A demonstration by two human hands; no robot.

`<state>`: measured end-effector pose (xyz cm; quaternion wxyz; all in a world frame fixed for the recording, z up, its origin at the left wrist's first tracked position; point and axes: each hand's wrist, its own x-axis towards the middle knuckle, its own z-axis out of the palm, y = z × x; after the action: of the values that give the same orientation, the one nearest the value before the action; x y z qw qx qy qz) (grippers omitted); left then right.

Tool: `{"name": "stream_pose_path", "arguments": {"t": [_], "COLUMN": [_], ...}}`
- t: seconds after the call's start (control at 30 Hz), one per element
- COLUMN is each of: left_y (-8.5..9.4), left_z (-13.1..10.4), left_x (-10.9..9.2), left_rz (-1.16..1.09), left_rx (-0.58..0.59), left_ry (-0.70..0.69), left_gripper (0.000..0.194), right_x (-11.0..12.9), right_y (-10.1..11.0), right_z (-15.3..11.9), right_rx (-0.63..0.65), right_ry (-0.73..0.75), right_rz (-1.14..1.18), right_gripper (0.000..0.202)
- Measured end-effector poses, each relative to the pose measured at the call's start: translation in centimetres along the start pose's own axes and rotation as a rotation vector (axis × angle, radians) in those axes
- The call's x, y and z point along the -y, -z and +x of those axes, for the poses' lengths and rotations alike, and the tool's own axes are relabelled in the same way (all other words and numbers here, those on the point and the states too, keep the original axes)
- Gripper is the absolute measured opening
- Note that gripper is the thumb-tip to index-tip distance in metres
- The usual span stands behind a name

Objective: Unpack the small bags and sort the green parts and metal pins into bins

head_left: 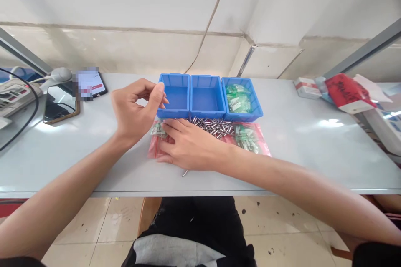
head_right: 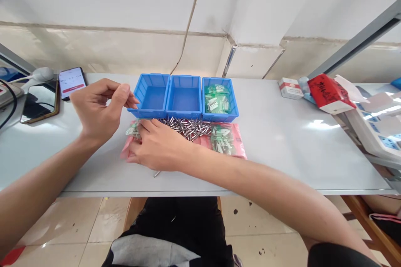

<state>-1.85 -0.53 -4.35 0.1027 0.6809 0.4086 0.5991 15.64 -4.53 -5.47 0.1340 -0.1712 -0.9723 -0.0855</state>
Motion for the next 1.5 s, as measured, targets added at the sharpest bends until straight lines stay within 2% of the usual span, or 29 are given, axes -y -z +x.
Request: {"name": "stream_pose_path", "arguments": {"t": [0.1, 0.23, 0.33, 0.4, 0.43, 0.47, 0.57, 0.63, 0.7, 0.8, 0.9, 1.03, 1.07, 1.13, 1.2, 1.3, 1.43, 1.5], "left_y": [0.1, 0.2, 0.2, 0.1, 0.0, 0.0, -0.4, -0.6, -0.8, -0.9, -1.0, -1.2, -1.2, -1.1, -1.0, -0.8, -0.9, -0.9], "left_z": [0.2, 0.5, 0.6, 0.7, 0.7, 0.6, 0.1, -0.4, -0.8, -1.2, -1.4, -1.8, -1.9, -1.9, -1.9, -1.8, -1.8, -1.9], "left_x": [0.3, 0.9, 1.2, 1.3, 1.4, 1.3, 1.0, 0.5, -0.1, -0.8, -1.2, -1.6, -1.7, -1.9, -2.0, -1.9, -1.9, -2.0], "left_rz": [-0.032, -0.047, -0.030, -0.035, -0.027, -0.005, 0.117, 0.183, 0.211, 0.185, 0.158, 0.139, 0.141, 0.153, 0.166, 0.124, -0.029, -0.082], "left_rx": [-0.028, -0.051, -0.065, -0.090, -0.084, -0.057, 0.112, 0.179, 0.172, 0.129, 0.150, 0.168, 0.174, 0.204, 0.223, 0.193, 0.243, 0.294], "left_ry": [0.006, -0.029, -0.068, -0.095, -0.128, -0.176, -0.386, -0.517, -0.605, -0.666, -0.645, -0.527, -0.516, -0.510, -0.524, -0.509, -0.270, -0.204], "left_gripper": [0.029, 0.032, 0.034, 0.025, 0.017, 0.017, 0.050, 0.053, 0.048, 0.033, 0.029, 0.058, 0.059, 0.049, 0.034, 0.027, 0.012, 0.007], "right_x": [0.1, 0.0, -0.8, -1.8, -2.4, -3.0, -4.6, -4.9, -4.8, -4.0, -3.3, -2.7, -2.6, -2.3, -2.2, -2.2, -2.4, -2.5], "right_y": [-0.3, -0.5, 0.7, 2.3, 3.2, 4.0, 5.4, 5.2, 4.5, 3.7, 3.9, 4.3, 4.3, 4.3, 4.3, 4.0, 3.3, 3.0], "right_z": [0.2, -0.3, -1.0, -1.8, -2.3, -3.0, -4.8, -5.6, -6.1, -6.4, -6.6, -6.5, -6.4, -6.2, -6.1, -6.2, -6.3, -6.2], "right_rx": [0.047, -0.029, -0.161, -0.304, -0.381, -0.424, -0.550, -0.630, -0.679, -0.731, -0.757, -0.734, -0.732, -0.703, -0.667, -0.668, -0.705, -0.722], "right_ry": [-0.017, 0.015, -0.012, -0.097, -0.155, -0.225, -0.380, -0.432, -0.458, -0.482, -0.547, -0.721, -0.747, -0.770, -0.757, -0.674, -0.505, -0.454], "right_rz": [-0.024, -0.020, 0.073, 0.195, 0.275, 0.373, 0.669, 0.820, 0.874, 0.754, 0.644, 0.853, 0.925, 1.052, 1.102, 0.951, 0.645, 0.604], "right_gripper": [0.060, 0.056, 0.048, 0.039, 0.033, 0.028, 0.031, 0.034, 0.037, 0.028, 0.005, 0.015, 0.017, 0.022, 0.028, 0.035, 0.015, 0.018]}}
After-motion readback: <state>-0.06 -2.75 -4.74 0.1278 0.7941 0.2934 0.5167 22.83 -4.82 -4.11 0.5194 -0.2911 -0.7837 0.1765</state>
